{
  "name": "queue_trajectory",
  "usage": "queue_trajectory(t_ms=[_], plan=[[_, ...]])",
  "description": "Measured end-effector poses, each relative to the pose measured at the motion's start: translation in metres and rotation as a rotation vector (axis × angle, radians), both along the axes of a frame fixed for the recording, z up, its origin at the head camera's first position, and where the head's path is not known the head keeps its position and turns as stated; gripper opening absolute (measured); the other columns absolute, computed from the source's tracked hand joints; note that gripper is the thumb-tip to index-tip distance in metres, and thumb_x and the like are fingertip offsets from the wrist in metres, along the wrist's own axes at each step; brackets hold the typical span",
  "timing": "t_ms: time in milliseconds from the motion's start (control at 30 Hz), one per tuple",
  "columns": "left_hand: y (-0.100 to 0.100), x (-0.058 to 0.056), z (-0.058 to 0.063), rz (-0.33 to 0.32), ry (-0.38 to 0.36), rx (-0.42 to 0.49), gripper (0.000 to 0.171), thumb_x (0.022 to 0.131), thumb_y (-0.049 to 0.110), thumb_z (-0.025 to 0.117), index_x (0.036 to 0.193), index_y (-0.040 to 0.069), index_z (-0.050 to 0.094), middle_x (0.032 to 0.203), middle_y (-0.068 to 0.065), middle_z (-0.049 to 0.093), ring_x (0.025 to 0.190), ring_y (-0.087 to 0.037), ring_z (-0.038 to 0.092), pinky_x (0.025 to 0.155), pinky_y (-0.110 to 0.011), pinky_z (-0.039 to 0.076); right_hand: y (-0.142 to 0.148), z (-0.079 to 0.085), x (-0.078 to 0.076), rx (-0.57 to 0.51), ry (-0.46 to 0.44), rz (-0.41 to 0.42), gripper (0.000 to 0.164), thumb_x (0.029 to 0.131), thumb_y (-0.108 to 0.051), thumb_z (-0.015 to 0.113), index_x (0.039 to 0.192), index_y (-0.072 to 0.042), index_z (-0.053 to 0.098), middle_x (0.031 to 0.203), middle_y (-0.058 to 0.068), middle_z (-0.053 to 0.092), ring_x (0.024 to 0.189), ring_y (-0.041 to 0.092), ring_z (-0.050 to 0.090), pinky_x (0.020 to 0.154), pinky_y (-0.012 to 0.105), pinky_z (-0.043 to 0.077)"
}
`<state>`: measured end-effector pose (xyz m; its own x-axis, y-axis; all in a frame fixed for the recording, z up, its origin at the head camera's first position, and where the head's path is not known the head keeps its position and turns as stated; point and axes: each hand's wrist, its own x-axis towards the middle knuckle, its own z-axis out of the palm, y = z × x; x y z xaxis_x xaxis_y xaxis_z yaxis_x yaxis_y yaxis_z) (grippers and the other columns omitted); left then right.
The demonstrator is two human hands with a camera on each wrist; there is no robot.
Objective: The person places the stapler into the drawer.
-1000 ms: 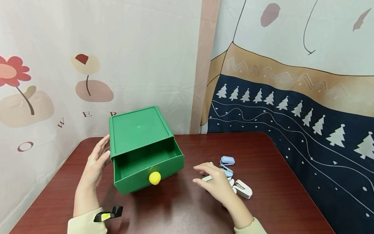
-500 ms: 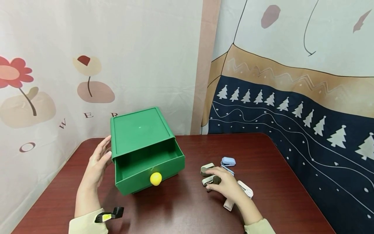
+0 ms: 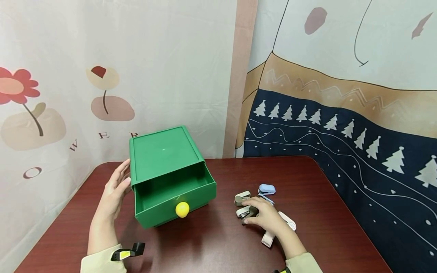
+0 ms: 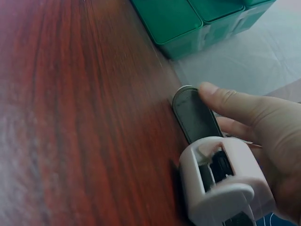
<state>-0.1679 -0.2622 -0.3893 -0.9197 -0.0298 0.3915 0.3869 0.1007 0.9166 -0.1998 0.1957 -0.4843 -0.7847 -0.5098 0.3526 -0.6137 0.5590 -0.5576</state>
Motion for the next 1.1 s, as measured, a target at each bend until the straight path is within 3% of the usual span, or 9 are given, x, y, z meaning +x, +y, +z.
queue_trajectory(t_ms=[233, 433, 833, 967, 1100], plan=[[-0.001, 0.0, -0.001, -0.005, 0.0, 0.005, 0.052, 0.101, 0.007, 0.045, 0.151, 0.013, 0.031, 0.142, 0.003, 0.04, 0.126, -0.016, 0.04, 0.088, -0.021, 0.039, -0.003, -0.002, -0.003, 0.116, -0.027, -0.003, 0.05, 0.068, -0.016, 0.086, 0.114, -0.01, 0.069, 0.112, 0.003, 0.064, 0.107, 0.025, 0.056, 0.089, 0.043, 0.045], [-0.001, 0.0, -0.001, -0.009, 0.002, 0.01, 0.052, 0.101, 0.007, 0.045, 0.151, 0.013, 0.031, 0.144, -0.002, 0.038, 0.127, -0.015, 0.04, 0.087, -0.021, 0.04, -0.003, -0.001, -0.004, 0.127, -0.017, 0.009, 0.042, 0.069, -0.014, 0.085, 0.108, -0.01, 0.072, 0.109, 0.003, 0.065, 0.106, 0.026, 0.057, 0.087, 0.044, 0.045], [0.001, -0.001, 0.0, -0.01, -0.005, 0.01, 0.052, 0.101, 0.008, 0.045, 0.151, 0.013, 0.031, 0.145, -0.004, 0.037, 0.126, -0.015, 0.04, 0.087, -0.021, 0.04, -0.002, 0.002, 0.0, 0.031, 0.094, 0.0, 0.043, 0.066, -0.015, 0.087, 0.106, -0.011, 0.072, 0.105, -0.004, 0.065, 0.098, 0.015, 0.058, 0.082, 0.034, 0.047], [0.0, -0.001, 0.001, -0.007, -0.008, 0.01, 0.052, 0.101, 0.008, 0.045, 0.151, 0.013, 0.031, 0.144, 0.0, 0.039, 0.127, -0.016, 0.039, 0.087, -0.021, 0.04, -0.004, 0.011, 0.001, -0.016, 0.133, -0.002, 0.045, 0.064, -0.014, 0.088, 0.106, -0.01, 0.073, 0.104, -0.005, 0.065, 0.096, 0.013, 0.059, 0.08, 0.03, 0.047], [0.0, 0.0, 0.001, -0.009, -0.013, 0.011, 0.052, 0.101, 0.008, 0.045, 0.151, 0.014, 0.031, 0.143, 0.003, 0.039, 0.128, -0.017, 0.038, 0.087, -0.021, 0.04, -0.006, 0.024, 0.005, -0.071, 0.11, -0.003, 0.046, 0.064, -0.013, 0.089, 0.108, -0.011, 0.073, 0.105, -0.008, 0.064, 0.095, 0.01, 0.059, 0.077, 0.027, 0.047]])
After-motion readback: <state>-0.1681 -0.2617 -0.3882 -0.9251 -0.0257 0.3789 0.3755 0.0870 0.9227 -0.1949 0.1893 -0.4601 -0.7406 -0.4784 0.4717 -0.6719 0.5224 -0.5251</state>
